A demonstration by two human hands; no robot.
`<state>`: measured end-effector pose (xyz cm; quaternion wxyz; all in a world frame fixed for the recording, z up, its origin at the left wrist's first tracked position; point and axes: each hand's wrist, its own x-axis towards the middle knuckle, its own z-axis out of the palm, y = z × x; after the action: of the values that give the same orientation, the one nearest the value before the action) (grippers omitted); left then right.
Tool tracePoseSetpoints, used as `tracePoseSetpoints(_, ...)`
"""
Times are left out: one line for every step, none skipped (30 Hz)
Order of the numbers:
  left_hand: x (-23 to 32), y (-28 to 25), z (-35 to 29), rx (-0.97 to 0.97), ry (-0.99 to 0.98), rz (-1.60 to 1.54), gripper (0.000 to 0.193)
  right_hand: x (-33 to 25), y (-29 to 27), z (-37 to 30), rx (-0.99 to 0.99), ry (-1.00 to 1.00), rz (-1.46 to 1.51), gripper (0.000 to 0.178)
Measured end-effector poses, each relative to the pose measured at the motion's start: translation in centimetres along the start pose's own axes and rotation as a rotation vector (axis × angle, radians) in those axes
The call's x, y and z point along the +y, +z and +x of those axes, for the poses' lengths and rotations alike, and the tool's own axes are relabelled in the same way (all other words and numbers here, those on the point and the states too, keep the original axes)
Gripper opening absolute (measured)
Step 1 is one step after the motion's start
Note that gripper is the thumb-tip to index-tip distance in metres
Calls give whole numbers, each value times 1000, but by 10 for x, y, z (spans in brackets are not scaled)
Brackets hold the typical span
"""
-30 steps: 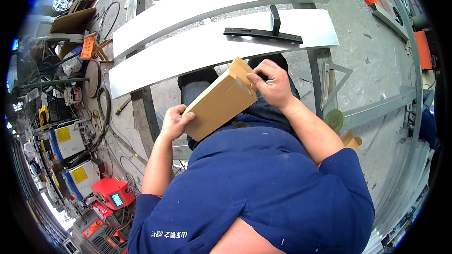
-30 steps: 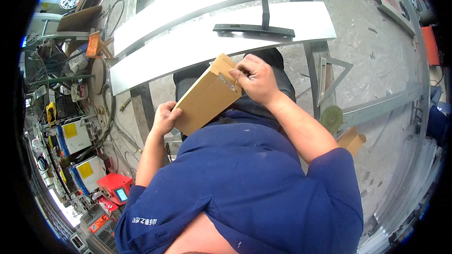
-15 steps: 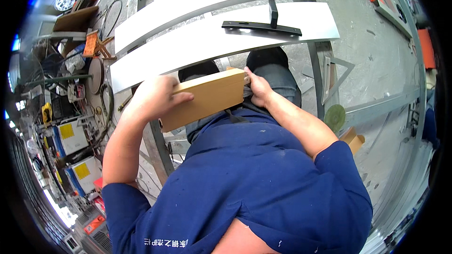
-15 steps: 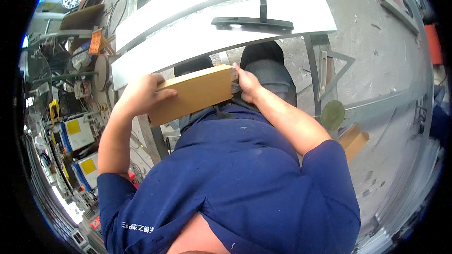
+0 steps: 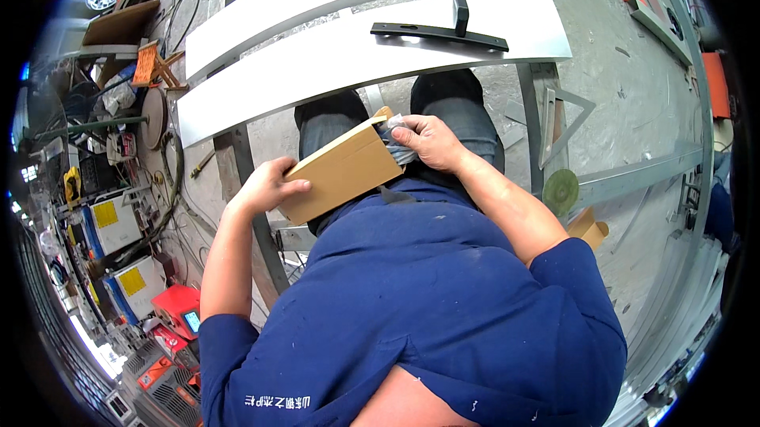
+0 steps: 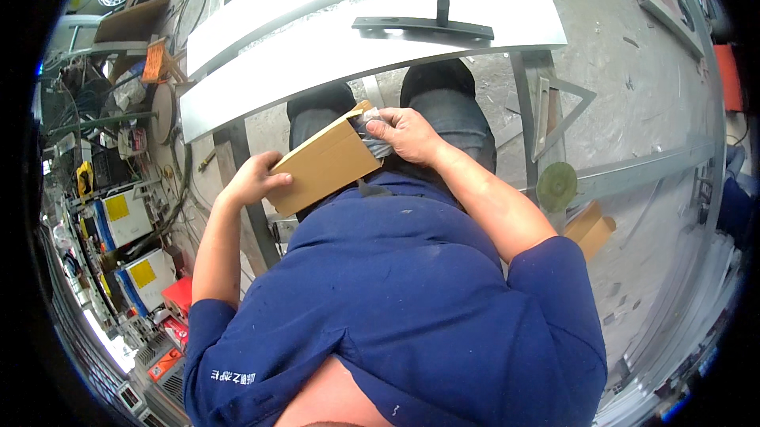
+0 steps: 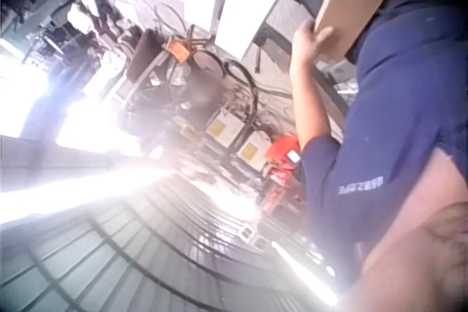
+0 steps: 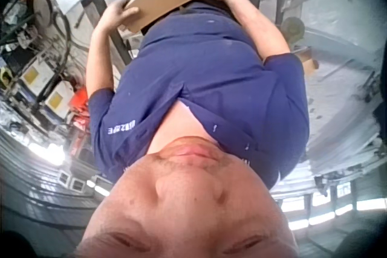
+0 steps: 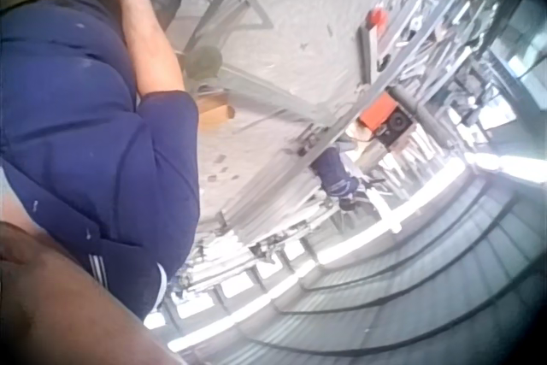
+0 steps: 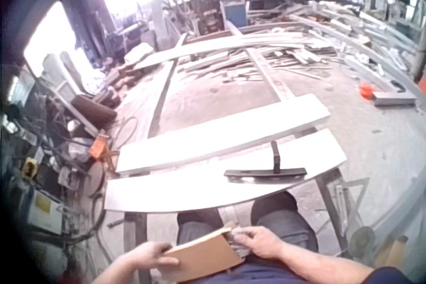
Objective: The person sits on the floor in a workshop, opens a red box, and removes a blue metal component and a black handle. They place the component on a white metal sheet and attach the handle, then pick up a long metal strip and place it on the sheet.
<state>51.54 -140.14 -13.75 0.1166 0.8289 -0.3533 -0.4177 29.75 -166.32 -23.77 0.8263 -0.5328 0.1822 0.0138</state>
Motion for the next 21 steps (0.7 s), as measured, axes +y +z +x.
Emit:
tracePoseSetpoints(9, 3, 4, 6, 25, 53, 60, -5, 2, 0, -1, 4, -92, 33)
tracePoseSetpoints(19, 8, 12, 25, 48, 37, 60, -12, 3, 1, -2, 5, -184, 31)
tracePoseSetpoints(30, 14, 22, 44, 69, 21, 61, -14, 4, 2, -5, 8, -276, 30)
tracePoseSetpoints(39, 19, 30, 61, 94, 5, 62, -15, 5, 3, 0, -31, -299, 29)
tracePoseSetpoints(46, 23, 38, 69, 77, 12, 63, -16, 5, 5, 12, -70, -327, 28)
tracePoseSetpoints(53, 26, 45, 75, 61, 20, 63, -18, 6, 5, 23, -110, -354, 28)
tracePoseSetpoints(56, 27, 49, 81, 45, 28, 64, -19, 6, 3, 86, -106, -423, 27)
tracePoseSetpoints(57, 29, 49, 93, 28, 53, 64, -21, 6, 1, 152, -106, -489, 27)
tracePoseSetpoints(57, 31, 49, 106, 11, 79, 64, -23, 6, -2, 218, -105, -554, 27)
tracePoseSetpoints(58, 33, 48, 117, -6, 104, 64, -25, 6, -4, 285, -105, -619, 27)
tracePoseSetpoints(57, 33, 48, 122, -15, 100, 64, -33, 8, -6, 305, -92, -632, 25)
tracePoseSetpoints(56, 33, 48, 127, -24, 95, 64, -34, 7, -7, 316, -163, -705, 24)
tracePoseSetpoints(56, 33, 48, 132, -34, 89, 65, -34, 6, -8, 326, -233, -779, 22)
tracePoseSetpoints(57, 33, 46, 140, -20, 101, 65, -34, 5, -9, 336, -310, -850, 21)
tracePoseSetpoints(60, 33, 44, 148, -6, 113, 65, -32, 6, -8, 313, -307, -798, 21)
tracePoseSetpoints(61, 33, 42, 157, 7, 124, 65, -28, 7, -4, 289, -305, -747, 21)
tracePoseSetpoints(60, 33, 43, 155, 11, 121, 66, -26, 9, -1, 264, -297, -696, 22)
tracePoseSetpoints(58, 34, 45, 154, 15, 118, 66, -26, 10, 0, 255, -239, -605, 22)
tracePoseSetpoints(56, 35, 46, 153, 19, 115, 66, -27, 12, 1, 245, -180, -514, 22)
tracePoseSetpoints(55, 35, 47, 147, 5, 113, 66, -28, 12, 4, 232, -125, -425, 22)
tracePoseSetpoints(53, 34, 48, 141, -8, 111, 65, -29, 9, 5, 238, -81, -393, 22)
